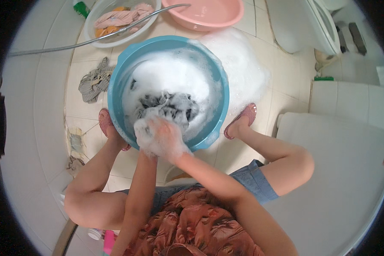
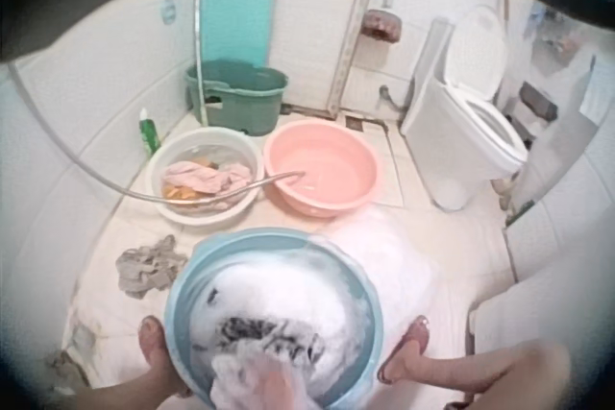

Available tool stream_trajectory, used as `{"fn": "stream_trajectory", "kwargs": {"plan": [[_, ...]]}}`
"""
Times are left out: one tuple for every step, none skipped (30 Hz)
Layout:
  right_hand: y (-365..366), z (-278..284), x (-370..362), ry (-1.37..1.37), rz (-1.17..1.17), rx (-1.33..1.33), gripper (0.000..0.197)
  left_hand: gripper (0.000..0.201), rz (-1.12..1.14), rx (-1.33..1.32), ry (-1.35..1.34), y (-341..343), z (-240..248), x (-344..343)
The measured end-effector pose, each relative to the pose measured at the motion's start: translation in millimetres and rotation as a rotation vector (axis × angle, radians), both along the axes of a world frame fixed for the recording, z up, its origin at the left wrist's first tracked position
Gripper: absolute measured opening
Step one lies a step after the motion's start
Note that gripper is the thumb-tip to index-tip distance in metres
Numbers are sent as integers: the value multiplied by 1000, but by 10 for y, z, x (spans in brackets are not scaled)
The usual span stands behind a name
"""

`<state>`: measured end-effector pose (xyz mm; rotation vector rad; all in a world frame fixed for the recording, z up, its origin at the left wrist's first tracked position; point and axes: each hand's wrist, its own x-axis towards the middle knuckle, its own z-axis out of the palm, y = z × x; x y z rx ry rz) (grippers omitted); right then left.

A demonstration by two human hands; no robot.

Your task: The person washes a piece of clothing by hand, repeatedly scrubbing and lathering it in a basin filled with soapy water.

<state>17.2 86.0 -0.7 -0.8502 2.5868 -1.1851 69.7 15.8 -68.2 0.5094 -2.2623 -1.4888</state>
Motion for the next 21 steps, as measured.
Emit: {"fn": "stream_trajectory", "kwargs": {"plan": [[9,-165,-95,96,-36,-10,23,23,44,-296,168,24,20,7],[47,-363,-272,189,-76,-4,24,22,-85,-244,-219,57,258,-110],[78,-468,-535,67,-71,117,33,21,-203,-200,-607,80,395,-201],[26,-322,-769,-156,-197,249,42,23,-211,-319,-710,68,325,-230],[31,-181,-943,-401,-360,150,48,27,-42,412,-489,51,264,-313],[116,-188,-1048,-426,-344,126,45,30,219,1085,-174,35,198,-399],[313,-341,-1143,-473,-367,94,43,35,431,1456,-287,78,432,-557],[433,-347,-1136,-583,-337,123,47,35,437,1445,-284,32,413,-521],[555,-340,-1118,-690,-309,152,53,37,216,1325,-215,-42,365,-462],[652,-465,-1084,-692,-304,144,53,39,0,1196,-150,-107,325,-410],[807,-661,-1040,-732,-294,-31,57,39,-11,1195,-152,-111,316,-398],[828,-670,-994,-774,-277,-209,62,42,-54,1331,-162,-148,298,-360],[879,-669,-1045,-1382,-375,-356,66,44,-77,1396,-170,-140,287,-322],[817,-659,-987,-1478,-485,-540,63,46,-99,1459,-181,-133,290,-292],[745,-648,-921,-1565,-597,-728,60,46,-239,1466,0,-80,300,-261],[727,-621,-902,-1569,-599,-738,60,46,-310,1461,85,-60,293,-268],[681,-573,-878,-1518,-502,-780,58,46,-376,1454,176,-51,303,-266],[645,-519,-855,-1464,-407,-820,55,47,-176,1521,13,-74,269,-321],[628,-455,-835,-1469,-401,-826,55,49,29,1573,-149,-88,239,-363],[624,-374,-836,-1283,-412,-614,51,53,37,1406,-207,-65,220,-400],[629,-328,-821,-1089,-417,-408,46,53,38,1397,-204,-19,201,-436]]}}
